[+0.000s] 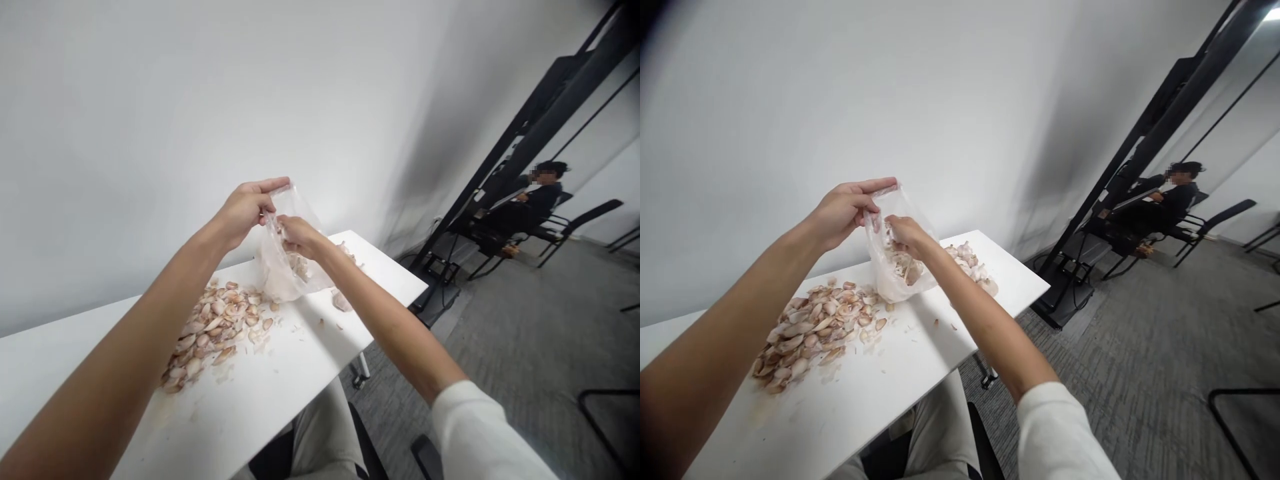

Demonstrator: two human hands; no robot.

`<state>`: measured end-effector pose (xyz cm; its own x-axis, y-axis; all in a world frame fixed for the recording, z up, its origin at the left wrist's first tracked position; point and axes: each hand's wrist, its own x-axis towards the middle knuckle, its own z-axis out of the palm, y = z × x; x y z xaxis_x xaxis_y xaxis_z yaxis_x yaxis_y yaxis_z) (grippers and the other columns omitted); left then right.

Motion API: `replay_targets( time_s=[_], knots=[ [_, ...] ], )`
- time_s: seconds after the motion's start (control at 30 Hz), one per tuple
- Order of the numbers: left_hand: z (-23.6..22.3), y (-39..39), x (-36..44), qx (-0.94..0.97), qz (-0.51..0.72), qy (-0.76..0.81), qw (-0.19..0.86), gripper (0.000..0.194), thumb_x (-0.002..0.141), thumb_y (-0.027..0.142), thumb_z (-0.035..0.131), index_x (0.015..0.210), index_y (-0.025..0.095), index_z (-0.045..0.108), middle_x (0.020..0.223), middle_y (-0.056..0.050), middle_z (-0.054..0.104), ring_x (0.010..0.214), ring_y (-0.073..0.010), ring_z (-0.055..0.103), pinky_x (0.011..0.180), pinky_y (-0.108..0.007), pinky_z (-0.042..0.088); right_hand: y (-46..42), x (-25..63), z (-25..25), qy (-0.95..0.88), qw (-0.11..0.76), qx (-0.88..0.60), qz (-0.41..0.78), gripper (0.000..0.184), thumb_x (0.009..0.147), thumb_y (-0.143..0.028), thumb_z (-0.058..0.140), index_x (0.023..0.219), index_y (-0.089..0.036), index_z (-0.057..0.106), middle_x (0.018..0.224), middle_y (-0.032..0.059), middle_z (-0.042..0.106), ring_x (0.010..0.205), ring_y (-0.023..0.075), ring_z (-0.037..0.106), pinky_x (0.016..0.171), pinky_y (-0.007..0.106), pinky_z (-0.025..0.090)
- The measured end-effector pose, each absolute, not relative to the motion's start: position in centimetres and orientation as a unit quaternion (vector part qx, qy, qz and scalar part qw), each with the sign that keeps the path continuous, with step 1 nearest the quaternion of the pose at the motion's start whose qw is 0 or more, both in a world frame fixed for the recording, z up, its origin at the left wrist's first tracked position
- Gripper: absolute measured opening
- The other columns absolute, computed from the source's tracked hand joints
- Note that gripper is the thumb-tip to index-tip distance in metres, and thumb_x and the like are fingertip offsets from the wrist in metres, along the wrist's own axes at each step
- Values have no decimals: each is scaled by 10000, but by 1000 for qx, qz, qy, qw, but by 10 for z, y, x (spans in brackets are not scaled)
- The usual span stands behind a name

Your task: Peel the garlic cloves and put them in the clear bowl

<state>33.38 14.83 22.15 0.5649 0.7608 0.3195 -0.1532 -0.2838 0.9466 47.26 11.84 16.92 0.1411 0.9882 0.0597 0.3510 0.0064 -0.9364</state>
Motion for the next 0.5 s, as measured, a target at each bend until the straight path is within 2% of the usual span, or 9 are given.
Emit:
replay_targets(
  time_s=[0.07, 0.17, 0.23, 0.33, 0.4, 0.5],
  knots=[
    [222, 152, 333, 680, 413, 227, 561, 669, 578, 33, 564, 1195, 178, 777, 1322, -90, 698, 631, -117, 550, 429, -215, 349, 133, 474, 164, -575, 394, -649, 306, 260, 979, -415, 533, 935, -159, 561, 953, 80, 660, 856, 187, 607, 740, 294, 507],
    [218, 164, 329, 662, 416, 225, 582, 643, 605, 34, 578, 1207, 157, 766, 1321, -116, 696, 830, -180, 635, 494, -195, 438, 138, 487, 163, -615, 308, -683, 247, 320, 928, -438, 651, 1005, -130, 612, 1161, 151, 686, 1066, 285, 625, 943, 413, 490],
    [216, 172, 326, 651, 420, 215, 595, 630, 623, 15, 590, 1220, 132, 752, 1369, -136, 671, 989, -218, 644, 566, -193, 494, 132, 499, 170, -647, 261, -680, 224, 386, 930, -468, 661, 1105, -125, 635, 1260, 159, 678, 1147, 317, 623, 1020, 460, 462],
    [214, 182, 323, 637, 432, 207, 604, 649, 636, -22, 594, 1267, 77, 713, 1425, -175, 628, 1119, -248, 620, 615, -186, 512, 116, 518, 186, -688, 214, -663, 204, 468, 968, -504, 611, 1295, -170, 608, 1436, 131, 609, 1272, 311, 589, 1097, 444, 437],
    [215, 186, 322, 634, 440, 203, 603, 660, 639, -31, 584, 1284, 53, 694, 1438, -195, 612, 1072, -239, 634, 597, -190, 509, 107, 528, 194, -702, 192, -658, 193, 494, 988, -476, 588, 1396, -199, 558, 1523, 112, 541, 1347, 304, 548, 1135, 429, 420],
    [217, 190, 323, 638, 439, 195, 601, 637, 631, -29, 565, 1247, 45, 705, 1454, -208, 591, 840, -175, 643, 515, -211, 485, 101, 538, 199, -707, 168, -664, 173, 525, 1014, -367, 553, 1501, -194, 463, 1566, 120, 490, 1413, 309, 496, 1174, 445, 388]
  ],
)
